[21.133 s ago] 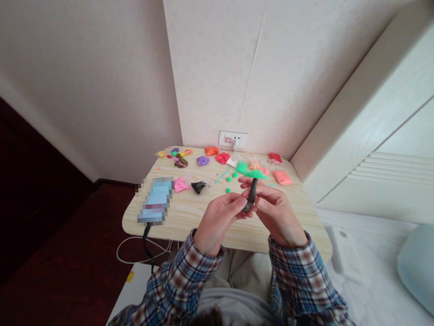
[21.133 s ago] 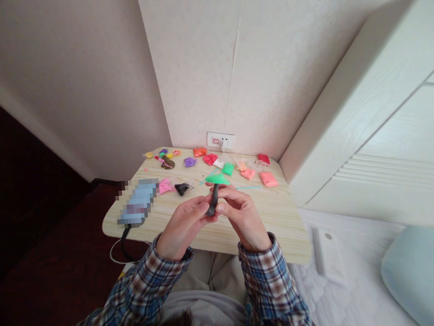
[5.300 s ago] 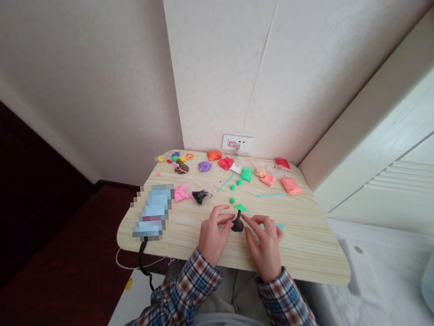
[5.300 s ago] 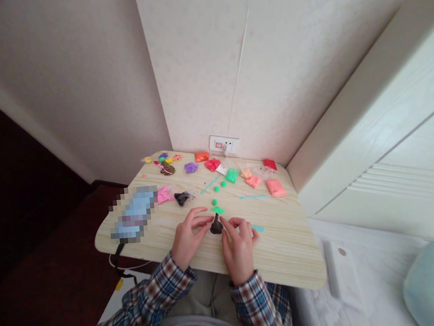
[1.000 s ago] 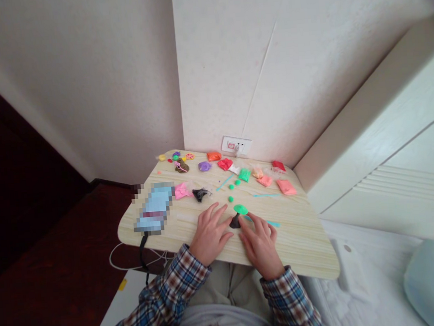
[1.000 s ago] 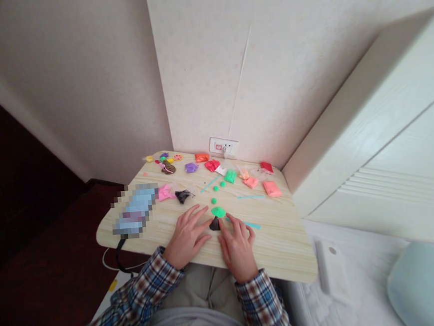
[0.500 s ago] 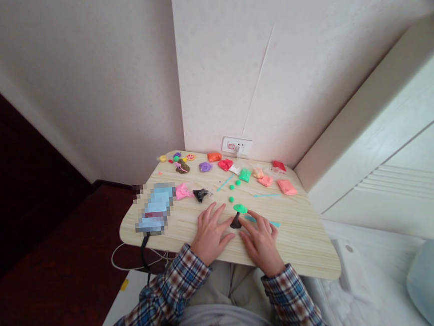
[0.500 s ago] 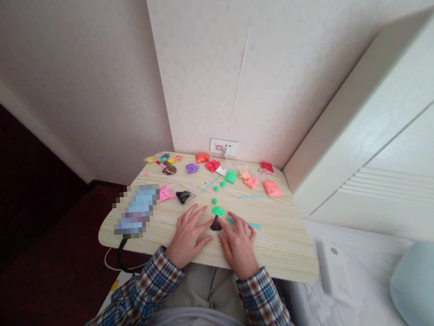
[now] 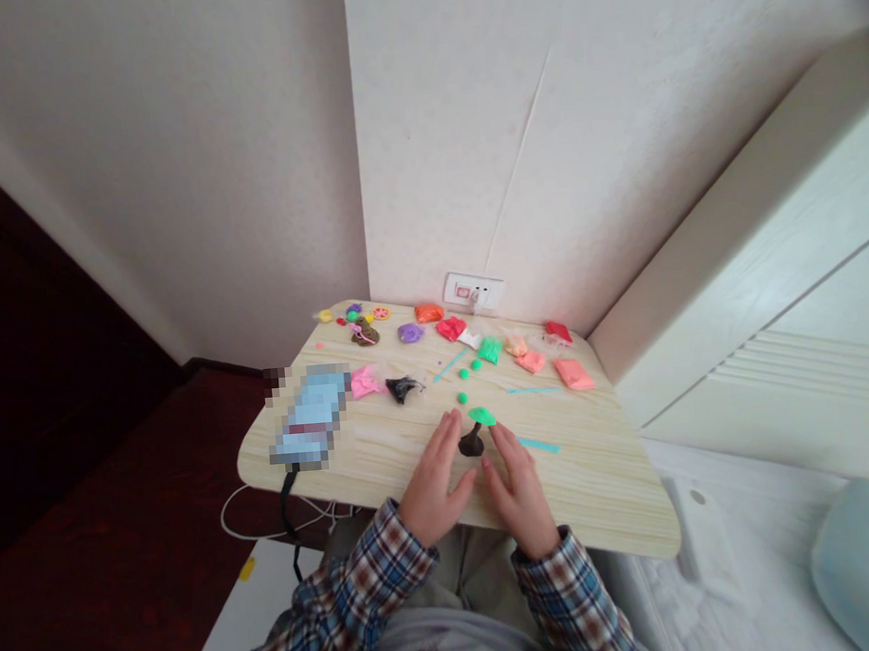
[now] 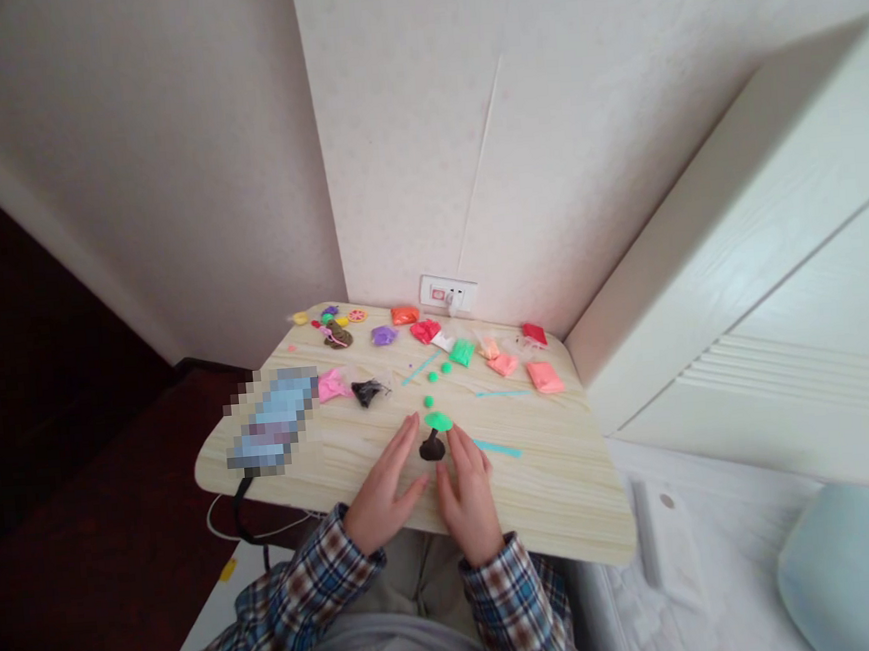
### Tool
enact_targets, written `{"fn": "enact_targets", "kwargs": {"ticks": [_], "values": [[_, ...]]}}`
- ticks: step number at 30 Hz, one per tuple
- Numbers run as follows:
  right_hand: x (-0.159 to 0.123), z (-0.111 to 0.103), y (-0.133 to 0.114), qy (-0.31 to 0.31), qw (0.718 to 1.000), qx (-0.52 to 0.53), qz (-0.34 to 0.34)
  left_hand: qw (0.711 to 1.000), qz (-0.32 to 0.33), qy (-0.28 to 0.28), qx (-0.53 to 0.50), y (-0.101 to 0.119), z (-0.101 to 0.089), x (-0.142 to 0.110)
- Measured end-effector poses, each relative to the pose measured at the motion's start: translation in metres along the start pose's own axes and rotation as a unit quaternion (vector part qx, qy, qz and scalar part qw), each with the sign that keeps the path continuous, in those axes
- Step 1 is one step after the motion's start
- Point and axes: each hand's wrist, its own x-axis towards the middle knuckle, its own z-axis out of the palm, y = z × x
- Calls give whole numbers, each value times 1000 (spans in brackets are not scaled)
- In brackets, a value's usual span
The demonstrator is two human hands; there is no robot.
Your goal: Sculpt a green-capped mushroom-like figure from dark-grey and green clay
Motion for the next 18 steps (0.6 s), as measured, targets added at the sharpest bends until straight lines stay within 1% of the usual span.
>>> {"fn": "enact_targets", "kwargs": {"ticks": [2, 4, 8, 12, 18], "values": [[-8, 4, 3, 1, 997, 72, 12, 996, -32, -3, -80, 3, 4, -5], [-12, 5, 2, -13, 991, 130, 35, 990, -56, -10, -130, 7, 6, -8], [-14, 4, -5, -39, 977, 199, 72, 983, -50, -34, -172, 15, 7, -8], [-13, 2, -8, -43, 967, 235, 85, 983, -59, -38, -172, 15, 6, -6], [-13, 3, -3, -39, 966, 240, 90, 969, -109, -35, -217, 13, 1, -3]]}}
